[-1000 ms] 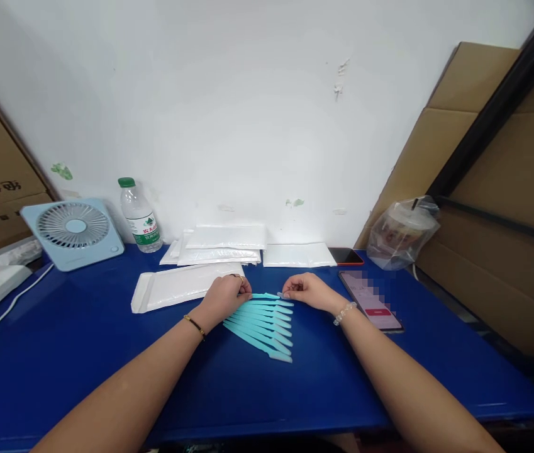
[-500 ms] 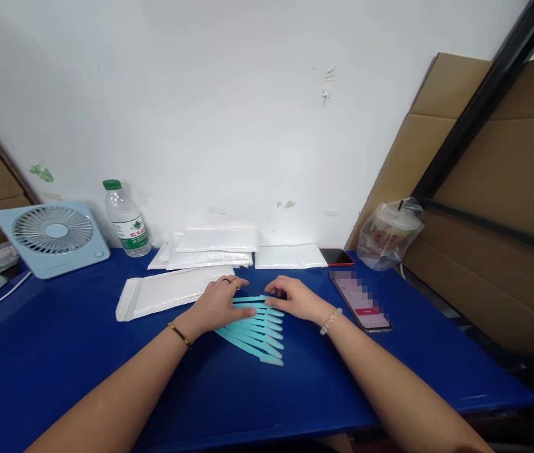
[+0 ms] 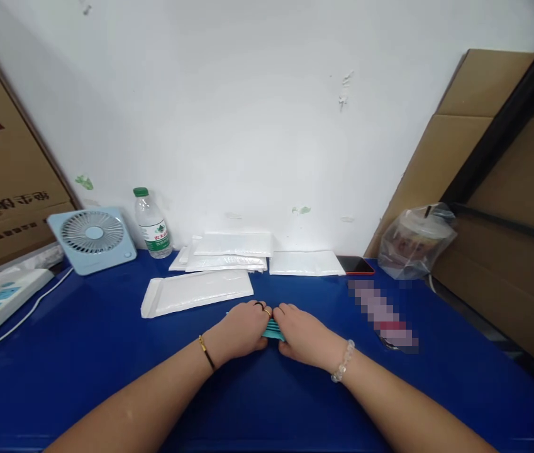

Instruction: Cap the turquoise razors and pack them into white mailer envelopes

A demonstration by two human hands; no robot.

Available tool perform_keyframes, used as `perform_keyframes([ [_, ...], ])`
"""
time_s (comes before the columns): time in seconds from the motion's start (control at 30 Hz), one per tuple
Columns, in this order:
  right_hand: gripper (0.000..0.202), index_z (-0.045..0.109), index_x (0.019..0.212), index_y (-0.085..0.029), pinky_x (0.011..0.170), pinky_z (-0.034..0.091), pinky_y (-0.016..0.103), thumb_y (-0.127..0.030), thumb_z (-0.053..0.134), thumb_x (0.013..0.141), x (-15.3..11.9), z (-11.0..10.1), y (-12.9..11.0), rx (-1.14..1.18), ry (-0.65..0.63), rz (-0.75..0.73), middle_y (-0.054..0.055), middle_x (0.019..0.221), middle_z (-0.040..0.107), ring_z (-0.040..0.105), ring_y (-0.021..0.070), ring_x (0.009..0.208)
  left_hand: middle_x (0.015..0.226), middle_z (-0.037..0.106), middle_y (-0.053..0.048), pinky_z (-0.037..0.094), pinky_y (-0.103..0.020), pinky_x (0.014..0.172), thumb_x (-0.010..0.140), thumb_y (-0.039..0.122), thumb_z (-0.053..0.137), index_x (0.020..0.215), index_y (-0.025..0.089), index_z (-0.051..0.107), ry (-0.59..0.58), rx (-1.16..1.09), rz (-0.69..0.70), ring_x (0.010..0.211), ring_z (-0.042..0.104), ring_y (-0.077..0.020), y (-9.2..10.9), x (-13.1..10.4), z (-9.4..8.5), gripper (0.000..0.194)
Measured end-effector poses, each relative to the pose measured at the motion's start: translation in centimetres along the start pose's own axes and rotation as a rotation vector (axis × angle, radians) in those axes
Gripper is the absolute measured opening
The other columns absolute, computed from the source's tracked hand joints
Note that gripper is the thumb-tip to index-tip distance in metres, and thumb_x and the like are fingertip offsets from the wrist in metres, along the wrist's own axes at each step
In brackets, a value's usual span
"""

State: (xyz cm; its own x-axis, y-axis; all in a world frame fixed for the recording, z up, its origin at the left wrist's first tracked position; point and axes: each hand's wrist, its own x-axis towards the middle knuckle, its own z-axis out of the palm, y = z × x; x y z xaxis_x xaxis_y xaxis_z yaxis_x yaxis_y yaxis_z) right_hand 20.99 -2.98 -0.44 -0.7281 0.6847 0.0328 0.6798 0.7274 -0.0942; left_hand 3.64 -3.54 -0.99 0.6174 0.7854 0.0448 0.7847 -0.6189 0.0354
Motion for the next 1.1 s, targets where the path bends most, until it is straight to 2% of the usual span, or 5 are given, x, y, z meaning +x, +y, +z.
perform_keyframes([
  [0.43,0.022,0.054,0.094,-0.017,0.057,0.034,0.028,-0.021,0.053,0.073,0.3,-0.1,0.2,-0.004,0.068,0.105,0.009,0.081,0.066,0.061,0.0230,0.068,0.078,0.063,-0.007,0.046,-0.034,0.063,0.080,0.030,0.049,0.099,0.018,0.051,0.048,0.022,-0.128,0.069,0.061,-0.0234,1.0,0.0,-0.7,0.023],
  [0.7,0.023,0.047,0.071,-0.020,0.049,0.033,0.024,-0.038,0.043,0.085,1.5,0.1,2.1,0.484,0.358,0.209,-0.001,0.058,0.052,0.048,0.0143,0.051,0.137,0.037,-0.010,0.029,-0.037,0.104,0.069,0.045,0.064,0.137,0.022,0.024,0.611,-0.184,-0.281,0.126,0.034,-0.0253,-2.7,-2.3,-6.4,0.082],
  [0.8,0.027,0.050,0.073,-0.020,0.046,0.032,0.023,-0.045,0.044,0.083,1.7,0.4,3.3,0.562,0.391,0.255,-0.002,0.055,0.049,0.043,0.0137,0.048,0.132,0.044,-0.012,0.033,-0.035,0.100,0.081,0.044,0.049,0.130,0.017,0.038,0.349,-0.168,-0.529,0.121,0.042,-0.0240,-6.5,-3.9,-6.0,0.057],
  [0.9,0.028,0.053,0.075,-0.020,0.047,0.033,0.024,-0.045,0.045,0.082,1.7,0.6,4.2,0.564,0.391,0.270,-0.002,0.056,0.050,0.043,0.0139,0.048,0.117,0.056,-0.022,0.043,-0.039,0.086,0.069,0.049,0.060,0.125,0.007,0.045,-0.063,-0.087,-0.820,0.106,0.054,-0.0331,-8.2,-5.1,-4.5,0.072],
  [1.1,0.025,0.055,0.079,-0.019,0.052,0.035,0.025,-0.043,0.046,0.081,1.6,0.4,4.9,0.568,0.444,0.257,0.000,0.062,0.056,0.048,0.0146,0.053,0.101,0.065,-0.019,0.044,-0.037,0.075,0.066,0.048,0.063,0.120,0.010,0.051,-0.102,-0.064,-0.835,0.092,0.062,-0.0338,-5.4,-6.0,-4.6,0.067],
])
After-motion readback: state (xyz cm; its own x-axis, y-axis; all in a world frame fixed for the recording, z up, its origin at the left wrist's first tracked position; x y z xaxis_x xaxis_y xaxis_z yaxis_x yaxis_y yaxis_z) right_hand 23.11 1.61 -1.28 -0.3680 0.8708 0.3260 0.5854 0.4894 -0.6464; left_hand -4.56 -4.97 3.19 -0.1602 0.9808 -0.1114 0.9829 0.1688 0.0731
